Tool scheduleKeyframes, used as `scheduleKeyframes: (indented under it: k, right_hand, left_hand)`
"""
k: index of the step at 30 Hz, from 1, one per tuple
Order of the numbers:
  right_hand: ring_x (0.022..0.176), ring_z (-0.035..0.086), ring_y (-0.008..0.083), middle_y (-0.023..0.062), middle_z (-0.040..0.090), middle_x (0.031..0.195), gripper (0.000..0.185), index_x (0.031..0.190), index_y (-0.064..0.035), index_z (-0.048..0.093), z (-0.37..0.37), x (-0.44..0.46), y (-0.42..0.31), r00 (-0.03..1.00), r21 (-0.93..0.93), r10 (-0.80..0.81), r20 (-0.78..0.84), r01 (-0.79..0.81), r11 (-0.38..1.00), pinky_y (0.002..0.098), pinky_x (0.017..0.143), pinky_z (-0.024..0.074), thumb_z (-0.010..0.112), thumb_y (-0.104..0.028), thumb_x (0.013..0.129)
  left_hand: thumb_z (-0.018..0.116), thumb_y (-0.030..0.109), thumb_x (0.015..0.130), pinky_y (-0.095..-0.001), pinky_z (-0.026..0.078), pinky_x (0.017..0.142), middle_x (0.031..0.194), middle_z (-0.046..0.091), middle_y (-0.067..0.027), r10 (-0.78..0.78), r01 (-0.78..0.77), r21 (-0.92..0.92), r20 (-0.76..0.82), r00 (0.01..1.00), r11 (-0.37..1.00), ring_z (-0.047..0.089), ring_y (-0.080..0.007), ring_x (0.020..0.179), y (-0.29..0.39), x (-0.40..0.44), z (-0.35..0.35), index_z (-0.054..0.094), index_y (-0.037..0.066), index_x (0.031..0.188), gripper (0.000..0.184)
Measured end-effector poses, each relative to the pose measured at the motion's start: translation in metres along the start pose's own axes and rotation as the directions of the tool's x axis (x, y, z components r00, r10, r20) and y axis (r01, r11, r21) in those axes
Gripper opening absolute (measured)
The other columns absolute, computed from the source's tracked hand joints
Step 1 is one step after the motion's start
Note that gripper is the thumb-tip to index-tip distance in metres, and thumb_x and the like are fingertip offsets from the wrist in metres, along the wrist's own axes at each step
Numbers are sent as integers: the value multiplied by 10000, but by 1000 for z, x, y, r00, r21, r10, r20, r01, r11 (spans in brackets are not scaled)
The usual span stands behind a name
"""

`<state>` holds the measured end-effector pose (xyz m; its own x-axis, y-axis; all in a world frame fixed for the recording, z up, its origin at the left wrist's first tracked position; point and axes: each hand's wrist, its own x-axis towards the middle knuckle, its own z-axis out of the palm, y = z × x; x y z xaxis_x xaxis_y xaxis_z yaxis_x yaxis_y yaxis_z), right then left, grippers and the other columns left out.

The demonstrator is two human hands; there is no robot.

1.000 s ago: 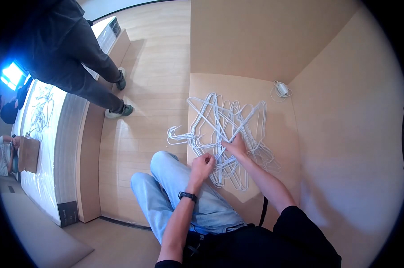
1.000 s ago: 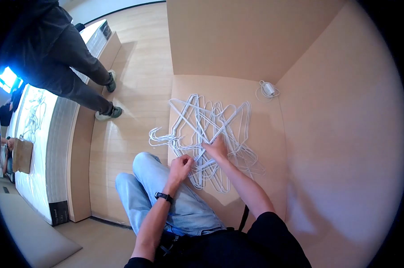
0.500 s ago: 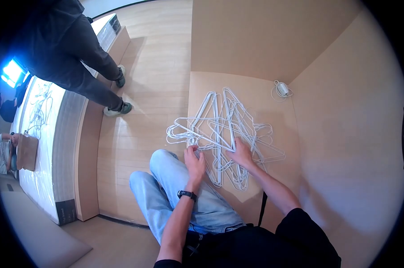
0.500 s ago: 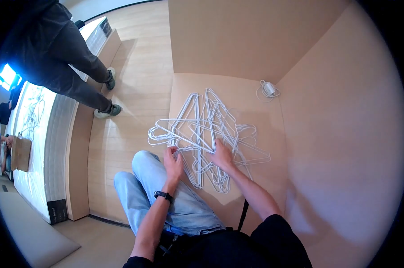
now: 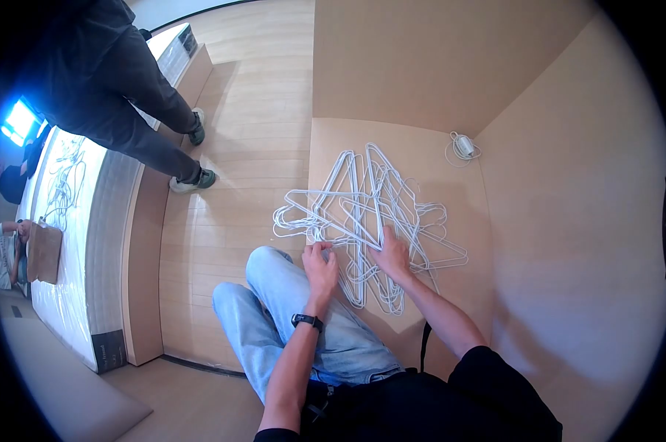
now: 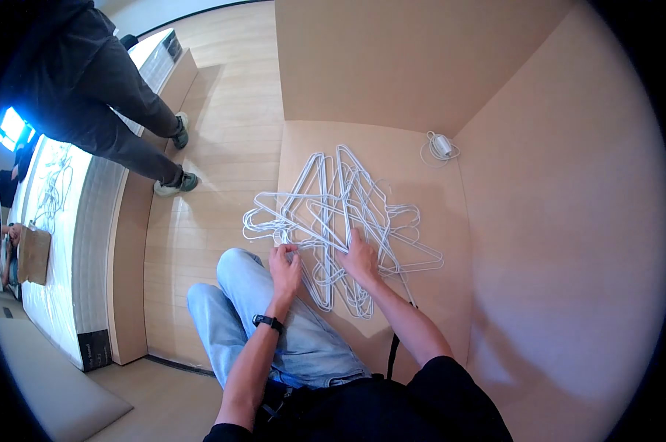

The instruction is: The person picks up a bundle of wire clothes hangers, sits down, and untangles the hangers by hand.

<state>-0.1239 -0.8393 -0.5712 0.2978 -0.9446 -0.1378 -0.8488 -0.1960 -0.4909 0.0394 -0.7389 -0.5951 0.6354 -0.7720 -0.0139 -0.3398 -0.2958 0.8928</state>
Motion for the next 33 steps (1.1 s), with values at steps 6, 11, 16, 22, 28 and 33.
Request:
scheduleKeyframes:
  k: [6, 11, 16, 22, 28, 33]
  right_hand:
    - [821, 646, 424, 205, 670, 885, 470, 1116, -72, 499, -1, -4, -4, 1000, -36, 11, -8, -11, 999, 516, 737, 505, 742, -298, 782]
    - [821, 649, 417, 203, 670, 892, 488, 1129, -63, 487, 1, -5, -1, 1000, -46, -22, -18, 21, 999, 507, 738, 507, 744, -293, 783]
    - [831, 654, 413, 204, 673, 907, 504, 1146, -63, 480, 4, -5, 0, 999, -67, -24, -26, 22, 998, 499, 740, 510, 741, -295, 783]
    - [835, 660, 412, 220, 675, 909, 553, 1123, -48, 492, 3, -4, 0, 998, -52, -35, -44, 32, 998, 490, 744, 517, 730, -393, 762]
    - [859, 662, 416, 228, 676, 951, 673, 1148, -43, 470, -4, -4, -8, 1000, -52, 10, 26, -9, 999, 493, 771, 525, 732, -491, 720]
    - [857, 666, 408, 227, 677, 953, 662, 1141, -41, 460, -3, -4, -10, 999, -65, 22, 35, -20, 998, 487, 771, 526, 728, -481, 725]
  left_hand:
    - [609, 89, 787, -415, 418, 874, 980, 574, -139, -1, 0, 14, 22, 1000, 1000, 516, -324, 954, -3, 1, 1, 638, 64, 970, 187]
    - [584, 78, 807, -384, 466, 797, 909, 610, -149, 63, -63, 23, 2, 998, 998, 583, -301, 870, -4, 1, 4, 632, 21, 932, 145]
    - [596, 87, 801, -398, 448, 825, 922, 603, -142, 27, -27, 4, 26, 999, 1000, 562, -308, 895, -3, 2, 3, 638, 36, 943, 157]
    - [586, 80, 805, -382, 466, 809, 899, 614, -146, 45, -45, 28, 2, 999, 999, 585, -299, 874, -1, 1, 3, 645, 20, 921, 143]
    - [605, 85, 792, -410, 424, 849, 943, 600, -134, 9, -9, -15, 44, 999, 1000, 539, -318, 913, -6, 2, 4, 640, 61, 954, 168]
    - [584, 73, 800, -383, 469, 801, 899, 613, -149, 62, -62, 19, -3, 998, 998, 585, -298, 863, -4, 2, 4, 643, 16, 928, 152]
